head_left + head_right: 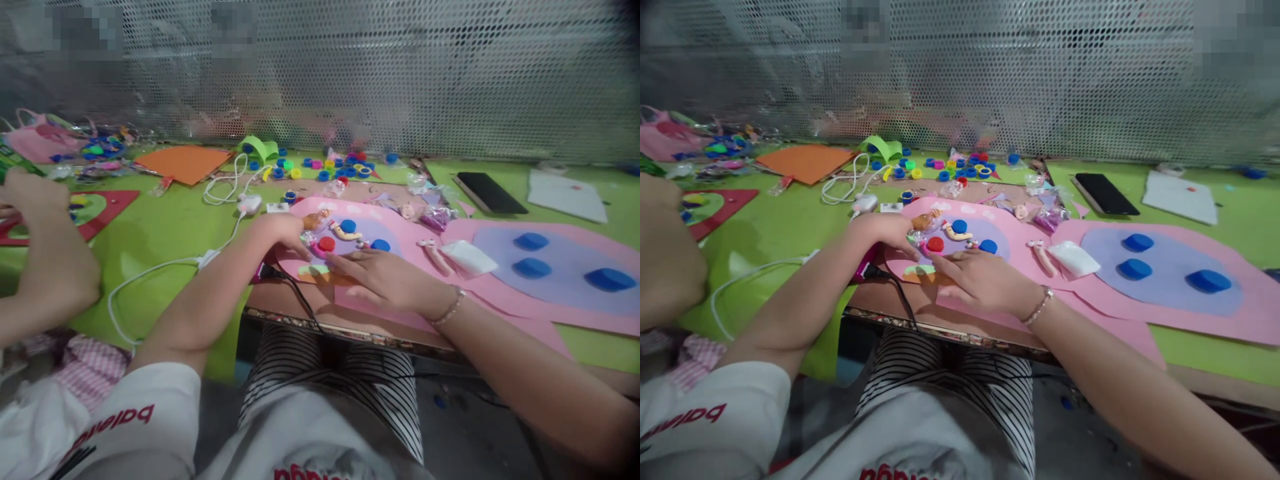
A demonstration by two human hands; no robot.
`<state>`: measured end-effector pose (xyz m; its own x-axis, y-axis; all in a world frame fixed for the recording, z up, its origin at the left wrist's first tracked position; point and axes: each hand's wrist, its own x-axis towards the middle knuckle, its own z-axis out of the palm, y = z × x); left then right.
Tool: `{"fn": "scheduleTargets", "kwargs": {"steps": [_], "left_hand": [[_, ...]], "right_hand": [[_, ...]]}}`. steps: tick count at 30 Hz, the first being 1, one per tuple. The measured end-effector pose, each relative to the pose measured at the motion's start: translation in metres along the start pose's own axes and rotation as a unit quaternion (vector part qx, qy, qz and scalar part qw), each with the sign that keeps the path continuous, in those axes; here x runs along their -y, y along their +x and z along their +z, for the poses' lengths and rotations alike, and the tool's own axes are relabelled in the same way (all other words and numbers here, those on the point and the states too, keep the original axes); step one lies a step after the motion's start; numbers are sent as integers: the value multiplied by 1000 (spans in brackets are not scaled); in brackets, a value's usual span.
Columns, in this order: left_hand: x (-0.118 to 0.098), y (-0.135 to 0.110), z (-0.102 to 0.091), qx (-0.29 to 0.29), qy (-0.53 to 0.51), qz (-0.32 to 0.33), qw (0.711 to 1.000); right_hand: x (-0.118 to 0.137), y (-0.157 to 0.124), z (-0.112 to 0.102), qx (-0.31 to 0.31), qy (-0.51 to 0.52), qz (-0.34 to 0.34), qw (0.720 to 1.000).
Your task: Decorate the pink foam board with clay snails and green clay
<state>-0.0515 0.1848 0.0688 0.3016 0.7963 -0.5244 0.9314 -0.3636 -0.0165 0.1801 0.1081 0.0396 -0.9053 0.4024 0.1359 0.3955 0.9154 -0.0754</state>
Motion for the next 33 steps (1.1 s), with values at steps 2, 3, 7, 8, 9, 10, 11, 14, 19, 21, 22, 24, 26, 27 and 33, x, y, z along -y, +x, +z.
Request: {"fn": "scheduleTargets", "kwargs": {"steps": [2, 3, 7, 8, 9, 10, 11, 14, 19, 21, 22, 24, 26, 27, 33], "left_hand": [[0, -1, 0, 1, 2, -2, 1000], [0, -1, 0, 3, 0, -2, 1000], [-2, -2, -1, 6, 4, -2, 1000], [-2, -2, -2, 6, 7, -2, 1000], [-3, -1, -2, 6, 13, -3, 1000], [-3, -1, -2, 5, 19, -3, 1000], [-4, -1, -1, 4, 26, -3, 1000], [-4, -1, 0, -8, 42, 10, 999], [-5, -3, 0, -17, 42, 24, 999], [-6, -3, 0, -17, 37, 10, 999], [-5, -3, 0, -15, 35, 5, 999], [-5, -2, 1, -13, 31, 5, 999], [-4, -1, 2, -16, 26, 11, 999], [-3, -1, 2, -20, 25, 11, 999], [-4, -2, 1, -20, 29, 0, 999]], "right_hand": [[-4, 0, 4, -17, 25, -5, 1000], [-5, 1, 6, -25, 35, -7, 999], [-3, 11, 16, -29, 46, -14, 998], [-1, 13, 17, -21, 49, -18, 998], [1, 15, 18, -13, 54, -21, 998], [3, 16, 18, -4, 59, -23, 998], [4, 16, 18, 5, 61, -24, 998], [7, 15, 16, 25, 51, -15, 998], [10, 13, 12, 20, -3, 10, 1000], [10, 13, 11, 11, -18, -3, 1000], [10, 12, 11, 8, -21, -9, 1000], [10, 11, 11, 2, -24, -13, 1000], [9, 9, 10, -5, -24, -13, 1000], [9, 8, 10, -8, -25, -15, 1000], [10, 0, 8, -10, -42, -14, 999]]}}
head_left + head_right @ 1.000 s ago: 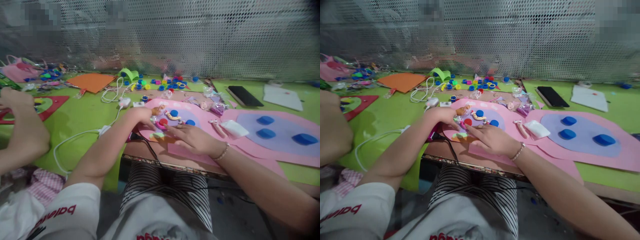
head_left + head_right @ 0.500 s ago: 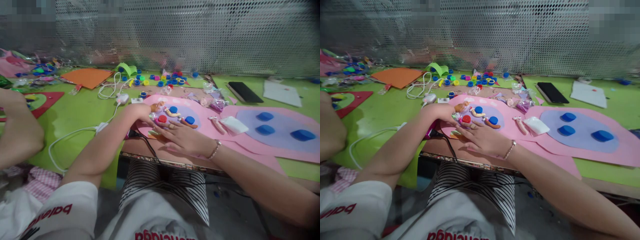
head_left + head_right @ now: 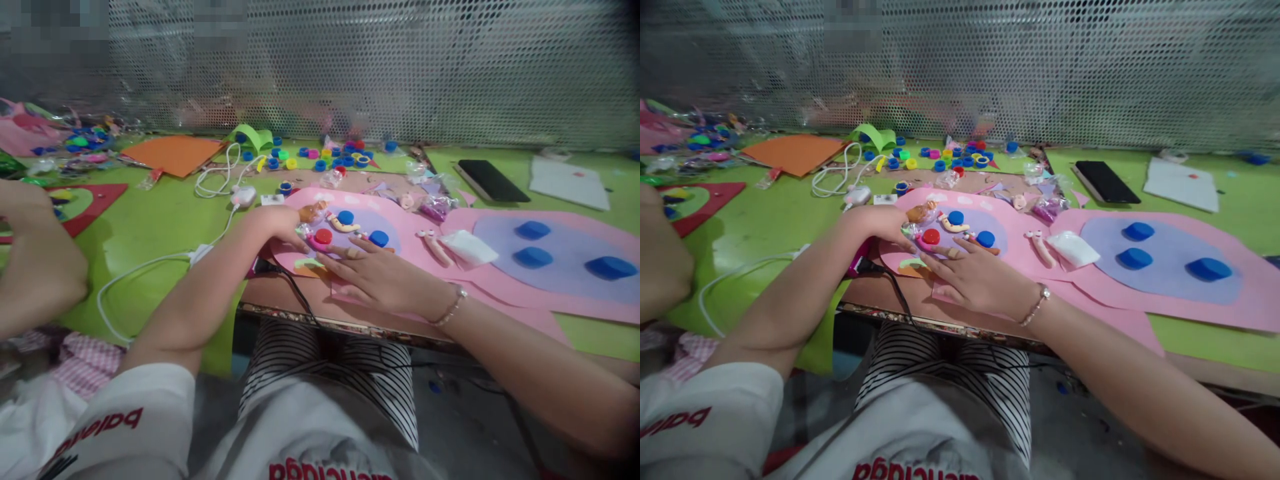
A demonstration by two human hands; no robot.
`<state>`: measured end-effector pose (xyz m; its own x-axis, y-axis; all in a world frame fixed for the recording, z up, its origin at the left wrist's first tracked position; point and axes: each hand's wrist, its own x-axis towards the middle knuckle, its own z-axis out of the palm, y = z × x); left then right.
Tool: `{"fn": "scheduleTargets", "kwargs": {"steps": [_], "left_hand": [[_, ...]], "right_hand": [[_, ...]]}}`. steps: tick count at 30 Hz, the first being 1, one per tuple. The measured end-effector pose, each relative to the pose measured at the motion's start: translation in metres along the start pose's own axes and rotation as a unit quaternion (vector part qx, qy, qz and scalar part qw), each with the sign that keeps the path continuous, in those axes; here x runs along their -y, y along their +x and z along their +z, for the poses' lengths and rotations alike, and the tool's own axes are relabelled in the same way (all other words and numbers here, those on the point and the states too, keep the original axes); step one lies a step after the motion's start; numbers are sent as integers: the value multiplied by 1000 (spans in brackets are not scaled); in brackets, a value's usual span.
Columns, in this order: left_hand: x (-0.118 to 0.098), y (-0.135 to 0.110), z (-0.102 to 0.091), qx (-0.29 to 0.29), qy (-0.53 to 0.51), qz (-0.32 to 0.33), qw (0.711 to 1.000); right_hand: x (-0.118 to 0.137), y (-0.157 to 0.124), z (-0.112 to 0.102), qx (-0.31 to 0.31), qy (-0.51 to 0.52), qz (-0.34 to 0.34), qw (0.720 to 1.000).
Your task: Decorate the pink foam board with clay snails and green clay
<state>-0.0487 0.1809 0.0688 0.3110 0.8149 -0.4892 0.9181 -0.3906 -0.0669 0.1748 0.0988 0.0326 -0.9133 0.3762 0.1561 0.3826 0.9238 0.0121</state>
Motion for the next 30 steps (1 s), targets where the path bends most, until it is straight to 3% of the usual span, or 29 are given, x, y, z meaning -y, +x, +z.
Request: {"fn": "scheduleTargets", "kwargs": {"steps": [12, 19, 30], "left_hand": [[3, 3, 2, -4, -19, -3, 1000], [-3, -1, -1, 8, -5, -17, 1000], [-2, -1, -2, 11, 0, 2, 1000]], "right_hand": [[-2, -3, -5, 14, -28, 8, 999], [0, 7, 3, 33, 41, -11, 999], [-7, 1, -10, 66, 120, 33, 990]]}}
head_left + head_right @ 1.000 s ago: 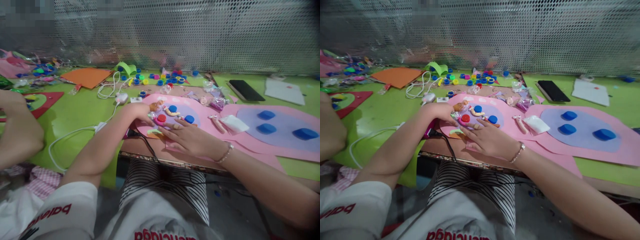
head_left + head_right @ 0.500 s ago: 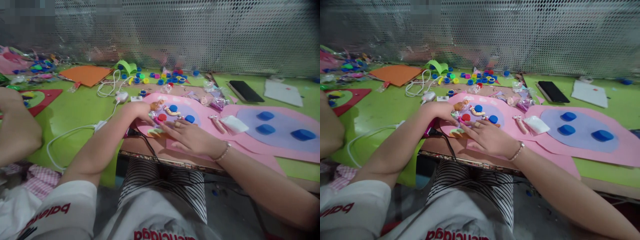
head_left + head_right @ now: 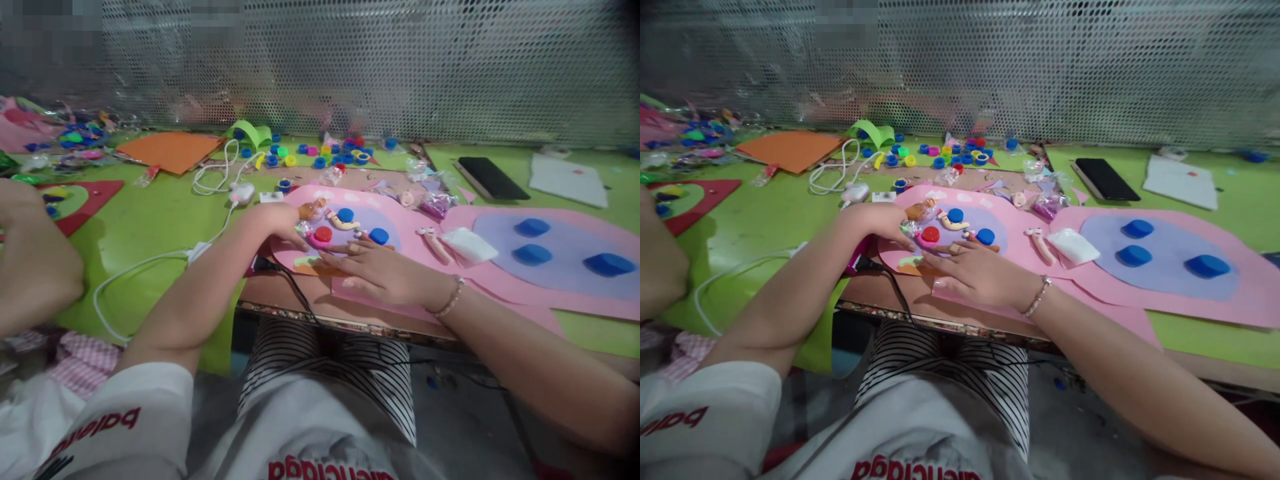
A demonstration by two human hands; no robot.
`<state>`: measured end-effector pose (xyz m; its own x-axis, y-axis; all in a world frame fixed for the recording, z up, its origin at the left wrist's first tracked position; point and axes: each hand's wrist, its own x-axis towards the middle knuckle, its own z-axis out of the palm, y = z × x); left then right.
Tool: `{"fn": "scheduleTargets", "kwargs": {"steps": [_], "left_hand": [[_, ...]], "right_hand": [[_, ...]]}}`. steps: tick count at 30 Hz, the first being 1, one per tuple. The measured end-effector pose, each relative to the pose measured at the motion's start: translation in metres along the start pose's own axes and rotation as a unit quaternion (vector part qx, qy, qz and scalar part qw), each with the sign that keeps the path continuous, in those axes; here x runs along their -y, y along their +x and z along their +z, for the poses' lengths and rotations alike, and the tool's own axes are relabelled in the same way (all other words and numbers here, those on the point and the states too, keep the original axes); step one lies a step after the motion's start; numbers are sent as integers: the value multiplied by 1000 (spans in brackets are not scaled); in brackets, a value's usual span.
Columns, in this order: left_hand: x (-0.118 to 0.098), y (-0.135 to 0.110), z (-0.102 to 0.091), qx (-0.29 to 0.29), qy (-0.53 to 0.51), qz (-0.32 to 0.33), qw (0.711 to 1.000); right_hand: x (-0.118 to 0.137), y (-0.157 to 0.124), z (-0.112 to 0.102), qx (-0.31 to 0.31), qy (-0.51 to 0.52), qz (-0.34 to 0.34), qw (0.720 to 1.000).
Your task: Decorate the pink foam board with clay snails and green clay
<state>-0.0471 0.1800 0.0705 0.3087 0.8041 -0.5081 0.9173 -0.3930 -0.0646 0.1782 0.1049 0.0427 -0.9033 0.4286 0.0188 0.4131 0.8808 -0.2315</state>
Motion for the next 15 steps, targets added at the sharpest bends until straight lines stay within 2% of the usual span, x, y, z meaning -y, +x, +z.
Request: {"fn": "scheduleTargets", "kwargs": {"steps": [4, 15], "left_hand": [[2, 1, 0, 4, -2, 3, 1000], [4, 2, 1, 5, -4, -1, 1000]], "right_hand": [[-3, -2, -1, 1, -22, -6, 1000], [-7, -9, -5, -43, -27, -29, 998]]}}
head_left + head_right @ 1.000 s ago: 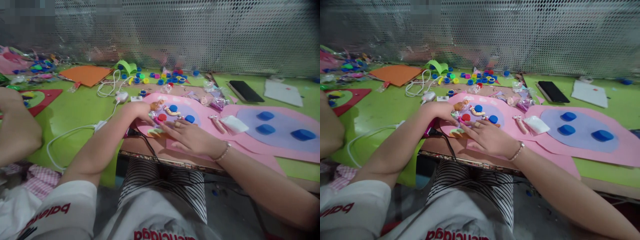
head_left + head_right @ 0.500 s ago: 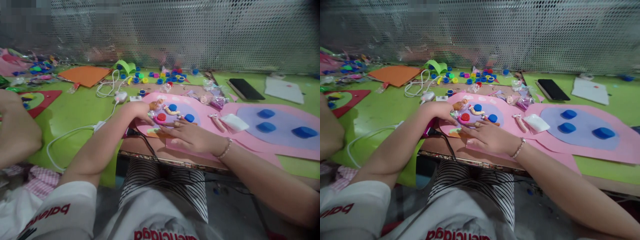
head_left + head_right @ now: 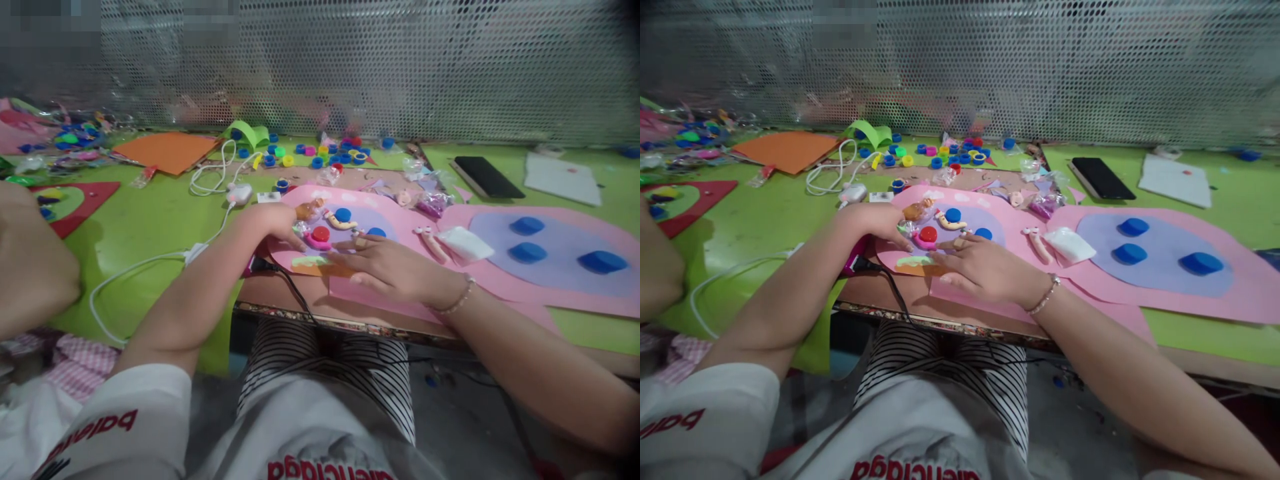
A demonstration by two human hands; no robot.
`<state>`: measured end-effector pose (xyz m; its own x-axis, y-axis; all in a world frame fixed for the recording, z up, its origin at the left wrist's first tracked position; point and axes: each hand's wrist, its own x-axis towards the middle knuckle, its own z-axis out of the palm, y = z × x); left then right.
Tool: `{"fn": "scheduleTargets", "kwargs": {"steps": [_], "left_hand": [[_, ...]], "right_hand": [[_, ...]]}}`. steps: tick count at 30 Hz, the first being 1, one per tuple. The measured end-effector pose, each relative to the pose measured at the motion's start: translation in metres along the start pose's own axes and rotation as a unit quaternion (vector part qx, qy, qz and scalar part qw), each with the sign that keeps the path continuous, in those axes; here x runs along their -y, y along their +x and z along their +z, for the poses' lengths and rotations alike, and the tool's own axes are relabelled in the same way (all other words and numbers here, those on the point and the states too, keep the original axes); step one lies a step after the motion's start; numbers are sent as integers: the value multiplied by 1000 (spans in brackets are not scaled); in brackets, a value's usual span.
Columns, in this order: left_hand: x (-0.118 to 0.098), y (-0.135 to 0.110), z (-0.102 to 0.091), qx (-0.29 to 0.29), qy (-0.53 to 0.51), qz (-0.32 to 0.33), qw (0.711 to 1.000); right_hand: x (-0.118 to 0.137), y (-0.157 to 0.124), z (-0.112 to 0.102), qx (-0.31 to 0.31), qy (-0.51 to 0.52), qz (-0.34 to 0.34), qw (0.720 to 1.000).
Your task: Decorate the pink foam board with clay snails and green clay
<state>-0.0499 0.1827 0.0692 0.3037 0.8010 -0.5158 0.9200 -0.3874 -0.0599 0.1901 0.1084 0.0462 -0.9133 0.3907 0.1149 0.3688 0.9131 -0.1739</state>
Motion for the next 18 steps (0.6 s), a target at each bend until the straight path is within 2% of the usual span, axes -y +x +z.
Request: {"fn": "scheduleTargets", "kwargs": {"steps": [3, 10, 18], "left_hand": [[0, 0, 0, 1, 7, 1, 1000], [1, 4, 1, -6, 11, 11, 1000], [2, 5, 1, -2, 17, 14, 1000]], "right_hand": [[0, 4, 6, -24, 18, -2, 1000], [7, 20, 23, -7, 15, 6, 1000], [9, 22, 28, 10, 24, -12, 1000]]}}
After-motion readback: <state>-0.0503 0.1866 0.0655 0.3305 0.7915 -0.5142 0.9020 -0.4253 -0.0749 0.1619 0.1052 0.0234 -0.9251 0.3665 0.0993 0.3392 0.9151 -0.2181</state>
